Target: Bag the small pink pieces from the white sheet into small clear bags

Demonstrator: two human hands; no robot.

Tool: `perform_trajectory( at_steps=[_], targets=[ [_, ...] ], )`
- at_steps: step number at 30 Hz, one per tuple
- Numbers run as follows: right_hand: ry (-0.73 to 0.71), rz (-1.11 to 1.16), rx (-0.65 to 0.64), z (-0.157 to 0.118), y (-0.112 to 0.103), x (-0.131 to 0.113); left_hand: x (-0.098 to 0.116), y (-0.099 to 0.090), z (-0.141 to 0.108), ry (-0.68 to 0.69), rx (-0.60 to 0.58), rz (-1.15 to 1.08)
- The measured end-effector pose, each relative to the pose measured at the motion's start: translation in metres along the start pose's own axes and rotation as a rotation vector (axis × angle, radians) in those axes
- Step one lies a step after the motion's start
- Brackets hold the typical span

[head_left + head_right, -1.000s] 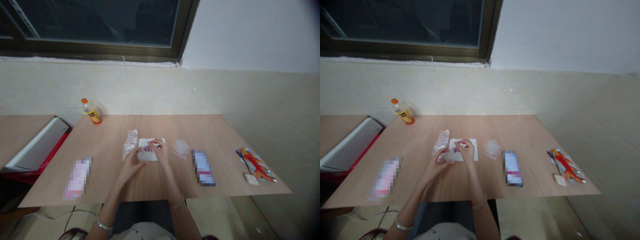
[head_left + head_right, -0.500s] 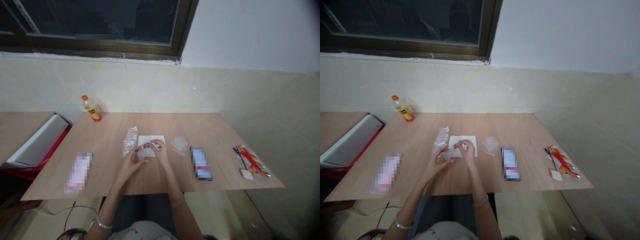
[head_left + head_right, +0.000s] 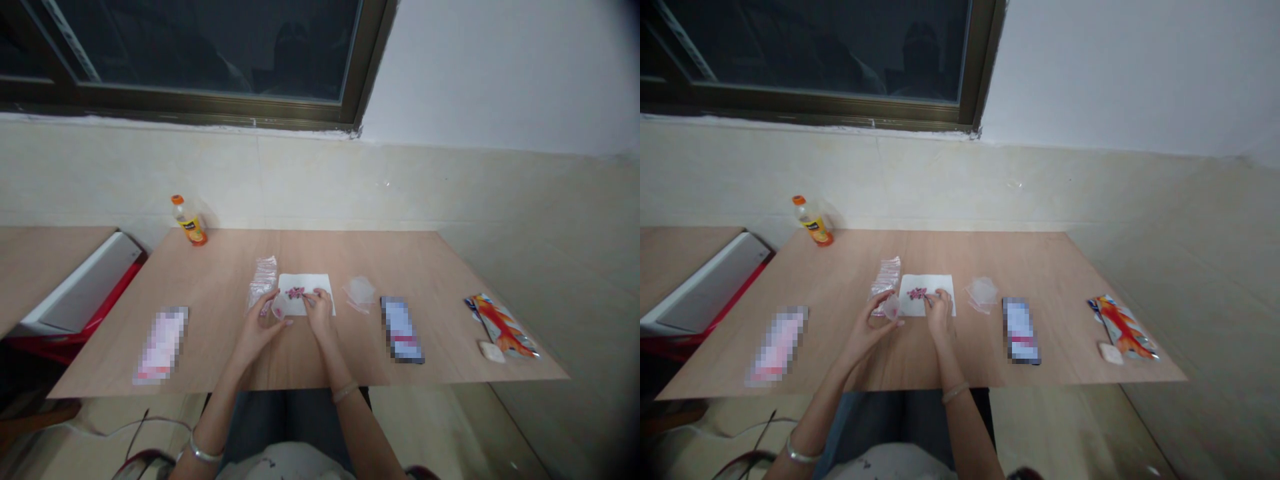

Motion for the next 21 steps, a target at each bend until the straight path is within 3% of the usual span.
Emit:
perform_trajectory(
  at_steps=[9,14,21],
  targets=[
    [0.063,0.211,0.073,-0.005,-0.013,0.001,0.002,-0.001,0.000,-0.002,0.007,0.007],
    [0.075,0.373,0.134,-0.005,-0.031,-0.014,0.002,0.001,-0.001,0.006,0.004,0.007],
    [0.056,0.423,0.184,-0.007,-0.057,-0.039,0.005,0.002,-0.003,0.018,-0.001,0.001]
  ],
)
Point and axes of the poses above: each hand's wrist, its own z-axis towards the middle knuckle, its own y-axis out of the palm, x = y × z, the point moved 3 cm from there along z, towards the middle knuckle, and after that the axes turned 14 degrees about y, right-handed, at the moved point
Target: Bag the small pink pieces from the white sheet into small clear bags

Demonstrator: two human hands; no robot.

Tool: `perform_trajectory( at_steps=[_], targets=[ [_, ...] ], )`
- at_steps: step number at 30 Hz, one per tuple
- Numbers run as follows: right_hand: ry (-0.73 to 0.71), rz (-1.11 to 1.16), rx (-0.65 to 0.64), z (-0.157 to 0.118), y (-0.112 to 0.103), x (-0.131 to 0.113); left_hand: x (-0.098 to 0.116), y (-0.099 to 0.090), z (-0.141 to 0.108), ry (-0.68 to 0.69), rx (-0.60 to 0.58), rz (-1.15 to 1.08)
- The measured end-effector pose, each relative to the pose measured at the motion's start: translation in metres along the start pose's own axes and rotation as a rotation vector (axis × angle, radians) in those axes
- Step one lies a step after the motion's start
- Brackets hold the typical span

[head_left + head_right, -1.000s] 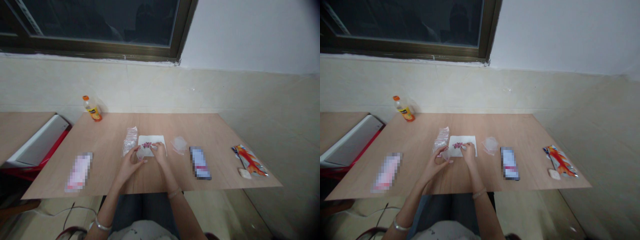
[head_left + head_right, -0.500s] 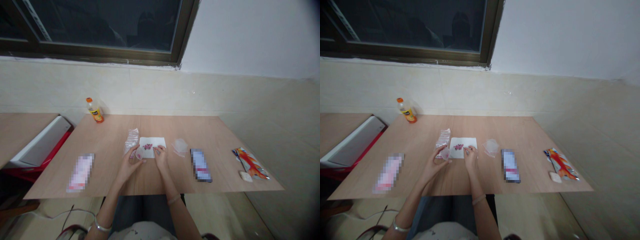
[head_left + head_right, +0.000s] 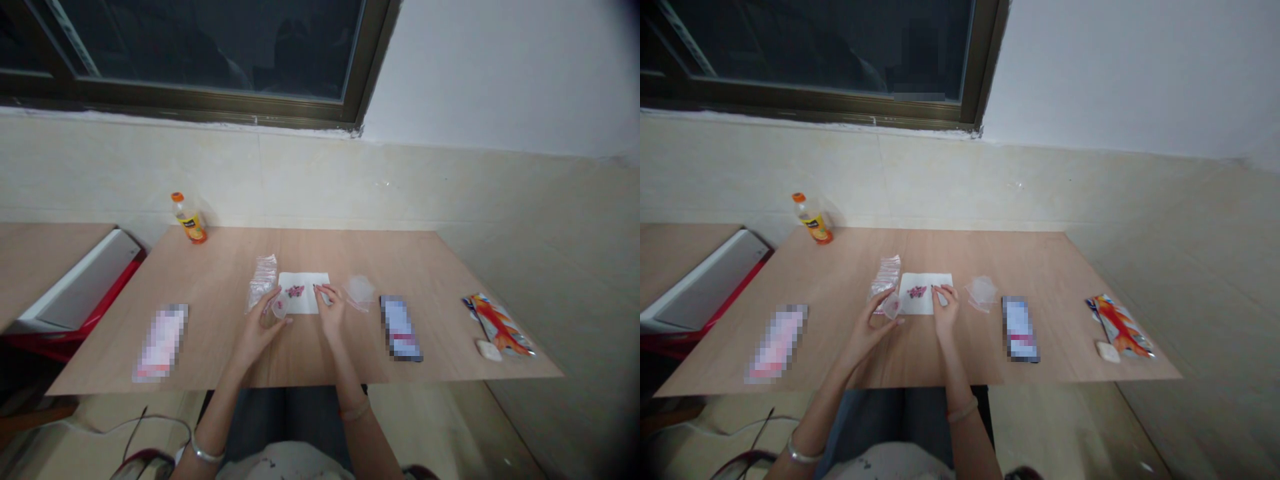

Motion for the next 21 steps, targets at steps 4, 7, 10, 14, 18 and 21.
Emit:
perform_trajectory(
  at_steps=[4,7,10,14,18,21],
  targets=[
    [-0.004,0.023,-0.004,-0.004,-0.007,-0.019,0.001,0.001,0.000,0.009,0.004,0.024],
    [-0.006,0.047,-0.038,-0.009,-0.011,-0.035,0.000,0.002,0.001,0.030,0.021,0.072],
    [-0.028,0.072,-0.078,-0.013,-0.015,-0.053,-0.003,0.004,0.002,0.060,0.034,0.113],
    [-0.062,0.083,-0.113,-0.019,-0.018,-0.070,-0.005,0.006,0.002,0.083,0.044,0.135],
    [-0.099,0.100,-0.184,-0.022,-0.017,-0.078,-0.005,0.007,0.002,0.083,0.036,0.144],
    [-0.102,0.099,-0.231,-0.022,-0.013,-0.075,-0.005,0.006,0.003,0.082,0.035,0.145]
  ],
)
Point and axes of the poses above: each hand's wrist, its own z-axis towards the middle knuckle, its own y-axis out of the palm, x = y × z, the point moved 3 cm from there along z, towards the middle knuckle, and after that the axes turned 14 degrees about y, right-handed, at the moved point
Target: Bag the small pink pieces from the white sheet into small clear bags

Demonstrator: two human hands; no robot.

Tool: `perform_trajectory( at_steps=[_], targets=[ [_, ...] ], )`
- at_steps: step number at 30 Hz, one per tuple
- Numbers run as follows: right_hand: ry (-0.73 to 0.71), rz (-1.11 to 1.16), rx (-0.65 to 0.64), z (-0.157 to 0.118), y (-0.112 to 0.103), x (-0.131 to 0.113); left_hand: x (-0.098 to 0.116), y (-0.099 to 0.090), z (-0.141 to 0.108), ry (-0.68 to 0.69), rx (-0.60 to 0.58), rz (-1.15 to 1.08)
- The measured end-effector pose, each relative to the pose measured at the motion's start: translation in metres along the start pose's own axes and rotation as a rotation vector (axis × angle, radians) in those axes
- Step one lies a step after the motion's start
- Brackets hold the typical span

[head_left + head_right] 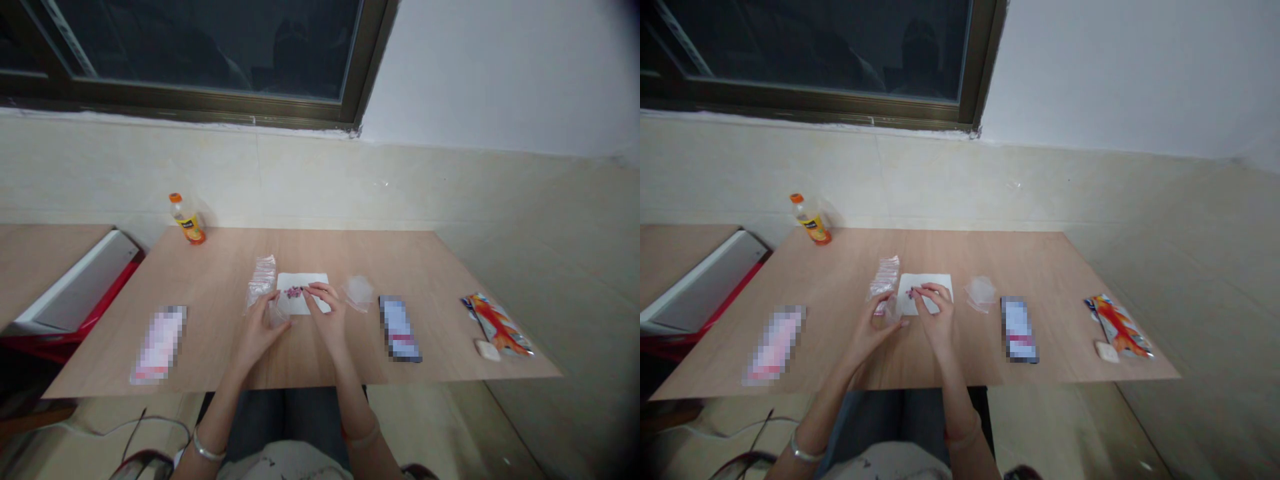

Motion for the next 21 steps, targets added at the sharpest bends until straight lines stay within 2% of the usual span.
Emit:
perform_trajectory(
  at_steps=[6,11,14,18,21],
  targets=[
    [0.047,-0.006,0.021,0.004,0.006,0.016,-0.006,-0.001,-0.002,-0.032,-0.012,-0.001],
    [-0.027,-0.023,-0.188,-0.005,0.017,0.011,-0.013,0.002,-0.004,-0.019,-0.018,-0.001],
    [-0.017,-0.017,-0.236,-0.007,0.022,0.015,-0.015,0.004,-0.004,-0.019,-0.018,0.011],
    [0.064,-0.011,-0.149,0.008,0.025,0.043,-0.015,0.004,-0.004,-0.036,-0.008,0.006],
    [0.117,-0.145,-0.090,0.021,0.028,0.076,-0.015,0.004,-0.004,-0.053,-0.011,0.005]
  ],
)
Point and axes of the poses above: each hand's wrist, its own z-axis towards the middle knuckle, its own y-axis out of the palm, x = y × z, the point moved 3 cm from there along z, towards the middle knuckle, and after that the axes turned 14 degrees about y, right-handed, at the moved point
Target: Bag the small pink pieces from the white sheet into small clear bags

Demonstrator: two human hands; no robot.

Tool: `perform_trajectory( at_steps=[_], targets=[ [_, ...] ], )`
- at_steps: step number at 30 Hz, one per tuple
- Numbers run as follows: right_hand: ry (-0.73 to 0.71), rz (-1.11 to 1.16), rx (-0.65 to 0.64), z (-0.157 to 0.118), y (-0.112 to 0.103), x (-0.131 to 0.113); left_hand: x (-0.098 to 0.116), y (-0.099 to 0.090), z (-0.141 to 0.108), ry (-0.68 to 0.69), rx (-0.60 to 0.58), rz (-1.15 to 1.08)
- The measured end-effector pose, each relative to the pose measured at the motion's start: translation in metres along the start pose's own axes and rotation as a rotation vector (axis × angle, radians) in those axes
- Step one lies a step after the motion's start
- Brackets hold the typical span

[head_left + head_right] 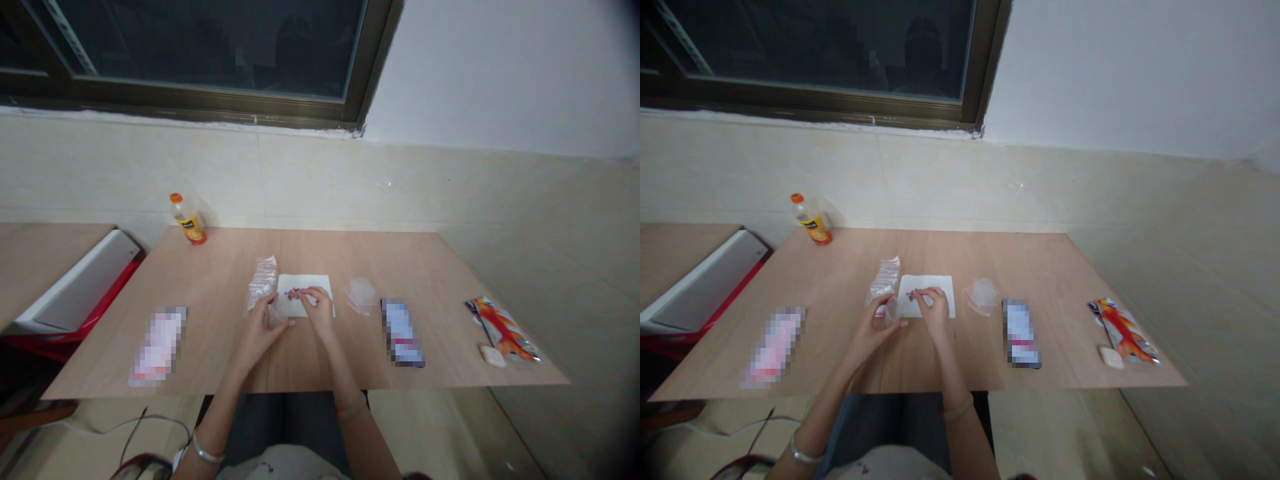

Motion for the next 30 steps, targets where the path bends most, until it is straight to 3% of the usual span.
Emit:
perform_trajectory(
  at_steps=[6,11,16,20,23,30],
  targets=[
    [0.077,-0.310,0.015,0.015,0.016,0.047,0.000,0.000,0.000,-0.016,-0.025,-0.017],
    [0.063,-0.427,0.046,0.017,0.022,0.054,-0.002,-0.001,0.002,-0.045,-0.046,-0.071],
    [0.054,-0.369,0.067,0.015,0.020,0.053,-0.001,-0.001,0.006,-0.099,-0.068,-0.187],
    [0.048,-0.145,0.088,0.010,0.011,0.040,0.000,-0.003,0.009,-0.185,-0.064,-0.336],
    [0.039,0.003,0.069,0.005,0.001,0.016,0.002,-0.005,0.011,-0.276,-0.067,-0.484],
    [-0.029,0.132,-0.152,-0.011,-0.016,-0.046,0.006,0.000,0.010,-0.350,-0.087,-0.627]
  ],
)
Point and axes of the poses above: each hand's wrist, its own z-axis towards the middle knuckle, its own y-axis out of the palm, x = y × z, the point moved 3 cm from there along z, towards the middle knuckle, and after that the axes turned 14 degrees about y, right-handed, at the moved point
